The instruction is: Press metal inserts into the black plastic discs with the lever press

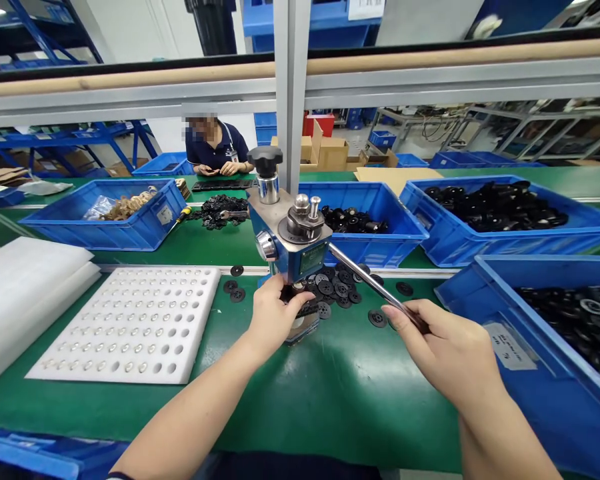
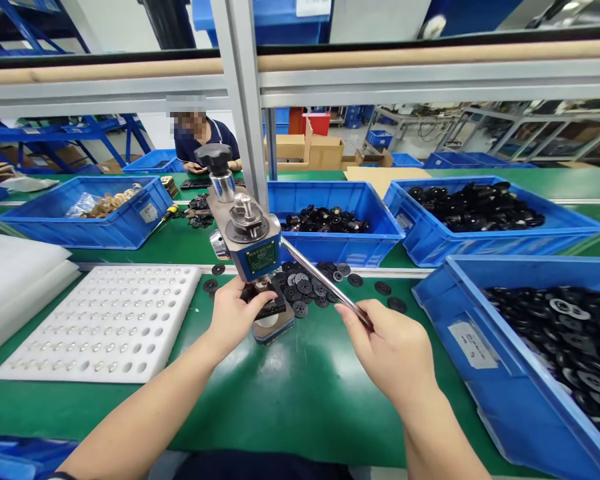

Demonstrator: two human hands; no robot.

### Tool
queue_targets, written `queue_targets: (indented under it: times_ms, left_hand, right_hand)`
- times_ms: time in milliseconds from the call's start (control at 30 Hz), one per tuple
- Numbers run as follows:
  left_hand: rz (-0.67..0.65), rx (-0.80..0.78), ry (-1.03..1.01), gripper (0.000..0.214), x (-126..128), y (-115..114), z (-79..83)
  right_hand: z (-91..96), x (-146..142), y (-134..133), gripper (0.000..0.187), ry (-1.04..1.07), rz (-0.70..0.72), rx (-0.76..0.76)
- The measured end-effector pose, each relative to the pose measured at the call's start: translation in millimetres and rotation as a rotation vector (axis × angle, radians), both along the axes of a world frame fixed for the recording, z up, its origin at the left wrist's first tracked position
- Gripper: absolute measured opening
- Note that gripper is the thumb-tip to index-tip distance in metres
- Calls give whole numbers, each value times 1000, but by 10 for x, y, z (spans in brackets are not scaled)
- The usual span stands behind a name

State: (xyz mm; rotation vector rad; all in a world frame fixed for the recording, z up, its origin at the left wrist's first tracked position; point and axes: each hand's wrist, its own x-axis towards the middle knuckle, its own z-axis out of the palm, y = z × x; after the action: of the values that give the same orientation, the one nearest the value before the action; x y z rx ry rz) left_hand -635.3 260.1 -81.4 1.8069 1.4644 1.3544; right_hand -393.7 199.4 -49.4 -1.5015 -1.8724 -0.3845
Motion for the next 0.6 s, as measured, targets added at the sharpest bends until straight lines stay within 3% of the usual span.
queue_targets:
  times_ms: [133,400,500,600]
  left_hand:
    - [21,-17,-33,15,22,5,2]
    - [4,-17,-63,23,38,43,-182]
    - [43,49,-72,21,41,46,-165]
    - [64,91,-51,19,29,45,-63]
  right_hand:
    - [27,-3,-5,48,15,42,-19]
    - [-425,3,50,30,1,-160,269]
    - [-327,-52,37,27,91,-71,262]
    - [-17,-198,-67,22,272,16,258]
